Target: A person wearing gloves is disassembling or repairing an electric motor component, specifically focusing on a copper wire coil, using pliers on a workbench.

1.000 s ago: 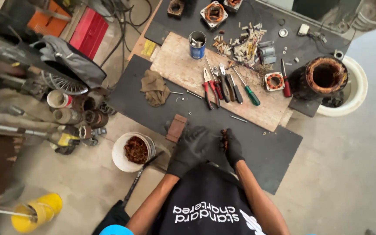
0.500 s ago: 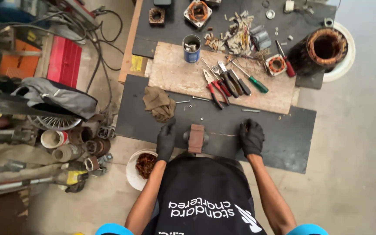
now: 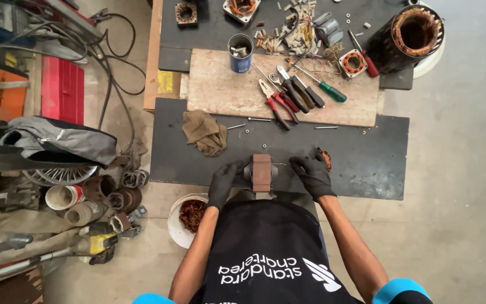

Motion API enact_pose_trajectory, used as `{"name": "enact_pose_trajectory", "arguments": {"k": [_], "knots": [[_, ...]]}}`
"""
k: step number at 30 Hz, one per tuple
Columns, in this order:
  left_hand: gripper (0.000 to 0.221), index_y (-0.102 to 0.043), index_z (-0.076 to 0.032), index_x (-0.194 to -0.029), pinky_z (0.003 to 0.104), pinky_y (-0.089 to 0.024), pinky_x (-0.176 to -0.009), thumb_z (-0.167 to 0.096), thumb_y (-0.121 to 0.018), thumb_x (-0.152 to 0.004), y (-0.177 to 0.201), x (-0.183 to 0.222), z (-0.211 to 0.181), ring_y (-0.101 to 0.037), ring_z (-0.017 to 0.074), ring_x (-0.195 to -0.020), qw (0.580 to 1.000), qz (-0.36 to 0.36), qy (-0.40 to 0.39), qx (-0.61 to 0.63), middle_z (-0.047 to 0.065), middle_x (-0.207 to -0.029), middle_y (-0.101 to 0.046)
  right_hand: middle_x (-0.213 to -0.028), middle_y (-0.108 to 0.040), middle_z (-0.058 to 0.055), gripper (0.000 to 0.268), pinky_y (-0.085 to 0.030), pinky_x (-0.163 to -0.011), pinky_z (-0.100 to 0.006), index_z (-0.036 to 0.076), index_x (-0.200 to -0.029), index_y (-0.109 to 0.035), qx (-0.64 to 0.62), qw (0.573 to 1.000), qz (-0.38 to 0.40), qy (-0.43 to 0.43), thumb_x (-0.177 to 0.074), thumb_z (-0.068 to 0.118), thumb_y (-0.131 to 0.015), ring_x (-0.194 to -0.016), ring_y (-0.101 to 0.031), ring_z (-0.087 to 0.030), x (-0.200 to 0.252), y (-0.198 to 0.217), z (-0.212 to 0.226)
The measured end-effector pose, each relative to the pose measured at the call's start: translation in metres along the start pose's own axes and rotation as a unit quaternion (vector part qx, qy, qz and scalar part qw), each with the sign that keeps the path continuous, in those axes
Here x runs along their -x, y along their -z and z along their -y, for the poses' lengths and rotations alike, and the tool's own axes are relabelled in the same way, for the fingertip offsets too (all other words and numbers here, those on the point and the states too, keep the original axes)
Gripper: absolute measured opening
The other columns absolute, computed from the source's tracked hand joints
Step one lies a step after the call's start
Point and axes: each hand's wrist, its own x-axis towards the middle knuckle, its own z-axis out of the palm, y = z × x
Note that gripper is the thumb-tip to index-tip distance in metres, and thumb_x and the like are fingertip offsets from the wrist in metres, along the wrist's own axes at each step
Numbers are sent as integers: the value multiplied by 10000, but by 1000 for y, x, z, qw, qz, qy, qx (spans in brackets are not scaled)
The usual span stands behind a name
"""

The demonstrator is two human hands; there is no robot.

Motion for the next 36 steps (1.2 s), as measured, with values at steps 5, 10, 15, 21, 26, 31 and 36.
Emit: {"name": "enact_pose_trajectory", "arguments": {"k": [5, 10, 15, 21, 26, 31, 36], "knots": [[377, -721, -106, -1224, 441, -611, -881, -358, -748, -946, 4, -17, 22, -698, 221, -940, 986, 41, 34, 160, 115, -1084, -735, -923, -775, -8, 138, -460, -1114, -433, 312, -1024, -768, 36, 998, -48, 37, -890, 332, -740, -1058, -673, -303, -14, -33, -9], [408, -687, 1, -1176, 483, -636, -752, -254, -843, -899, 1, 18, -28, -684, 251, -864, 978, 74, 33, 193, 159, -1011, -700, -1032, -786, -2, 216, -336, -1182, -413, 297, -1142, -729, 26, 997, 65, -27, -964, 408, -677, -1109, -700, -229, -24, -43, 30], [315, -699, -3, -1167, 500, -646, -820, -231, -740, -954, 17, 10, -13, -728, 302, -918, 996, 60, 30, 63, 199, -1044, -730, -1020, -781, -21, 286, -361, -1192, -413, 306, -1151, -729, 80, 995, 13, -59, -914, 464, -696, -1175, -660, -251, -26, -79, 20], [339, -720, -40, -1210, 454, -603, -901, -267, -723, -959, 5, 0, 9, -692, 255, -998, 998, 55, 9, 41, 163, -1112, -746, -1098, -730, -101, 304, -431, -1100, -501, 281, -1254, -676, -7, 996, -81, -40, -979, 404, -639, -1219, -608, -375, 16, -37, 33], [378, -748, -65, -1213, 467, -527, -1043, -320, -738, -933, -9, -2, 28, -681, 292, -1138, 994, 72, -45, -76, 158, -1186, -755, -1272, -708, 96, 286, -489, -1115, -368, 443, -1217, -717, -318, 886, 73, -330, -933, 481, -726, -1271, -606, -162, 38, 5, 81], [240, -810, -41, -1039, 361, -556, -936, -189, -666, -918, -16, 0, 20, -705, 239, -1015, 983, 85, -156, -50, 172, -984, -789, -1242, -700, -170, 462, -653, -782, -430, 112, -1291, -692, -537, 759, -18, -367, -867, 162, -868, -1112, -691, -290, 33, -6, 95], [325, -793, -78, -1069, 465, -541, -969, -255, -666, -828, -27, 0, 27, -702, 327, -1066, 982, 57, -63, -171, 149, -1030, -781, -1161, -734, -105, 366, -659, -802, -388, 195, -1230, -740, -424, 829, 39, -362, -889, 304, -816, -1068, -708, -233, 22, 9, 102]]}}
